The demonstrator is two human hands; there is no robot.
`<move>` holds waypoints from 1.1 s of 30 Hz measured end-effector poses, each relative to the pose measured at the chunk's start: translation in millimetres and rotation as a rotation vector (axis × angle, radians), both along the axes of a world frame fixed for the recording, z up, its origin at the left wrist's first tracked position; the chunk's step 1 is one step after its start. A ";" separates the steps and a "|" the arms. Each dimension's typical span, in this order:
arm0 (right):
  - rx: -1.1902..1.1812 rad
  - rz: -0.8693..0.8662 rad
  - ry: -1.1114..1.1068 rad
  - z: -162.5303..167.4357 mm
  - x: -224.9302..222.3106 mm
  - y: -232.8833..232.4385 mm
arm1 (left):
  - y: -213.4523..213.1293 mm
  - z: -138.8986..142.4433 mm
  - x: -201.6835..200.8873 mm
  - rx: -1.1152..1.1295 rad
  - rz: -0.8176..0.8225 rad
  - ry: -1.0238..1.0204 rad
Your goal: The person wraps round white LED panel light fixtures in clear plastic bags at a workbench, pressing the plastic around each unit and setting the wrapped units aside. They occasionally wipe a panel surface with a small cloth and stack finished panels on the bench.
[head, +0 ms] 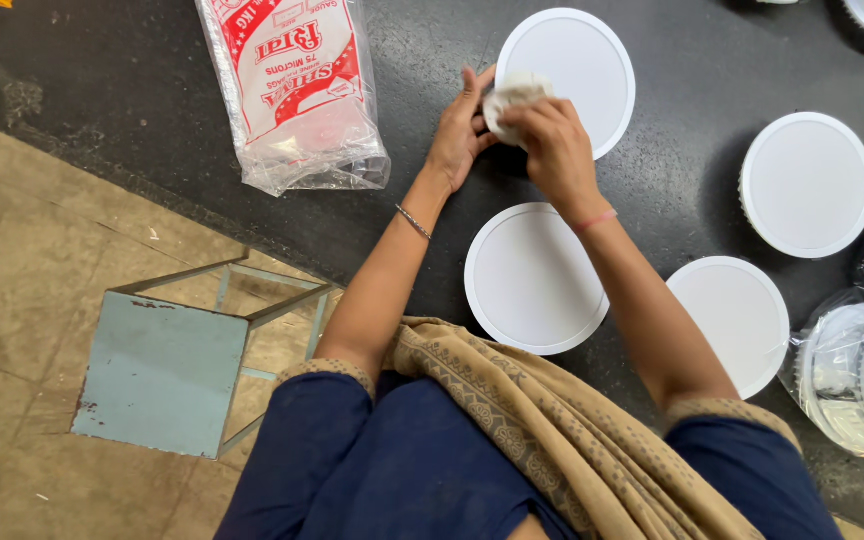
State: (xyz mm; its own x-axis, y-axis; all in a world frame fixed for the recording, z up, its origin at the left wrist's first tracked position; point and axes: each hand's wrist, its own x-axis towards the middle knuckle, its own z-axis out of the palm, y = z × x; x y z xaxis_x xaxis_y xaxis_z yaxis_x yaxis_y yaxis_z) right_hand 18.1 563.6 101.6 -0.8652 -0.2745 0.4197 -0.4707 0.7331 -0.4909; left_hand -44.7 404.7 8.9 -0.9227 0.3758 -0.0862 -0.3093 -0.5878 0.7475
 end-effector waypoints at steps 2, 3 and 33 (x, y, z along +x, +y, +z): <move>0.015 0.026 0.003 -0.7 19.7 14.6 | 3.4 -1.4 0.6 -0.036 0.037 0.073; 0.004 0.005 0.013 -3.0 28.6 23.9 | 4.1 -2.4 0.4 -0.056 0.044 0.084; -0.143 -0.481 -0.092 -47.1 39.7 78.8 | 8.6 8.0 5.3 -0.249 0.053 0.102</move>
State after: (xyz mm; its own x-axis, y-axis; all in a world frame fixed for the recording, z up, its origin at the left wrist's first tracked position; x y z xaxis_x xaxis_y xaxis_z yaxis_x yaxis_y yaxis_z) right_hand 57.8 642.3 54.5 -0.9145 0.2189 0.3404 -0.0466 0.7786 -0.6258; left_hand -39.4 413.3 16.9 -0.9491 0.3057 -0.0758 -0.1991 -0.3957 0.8966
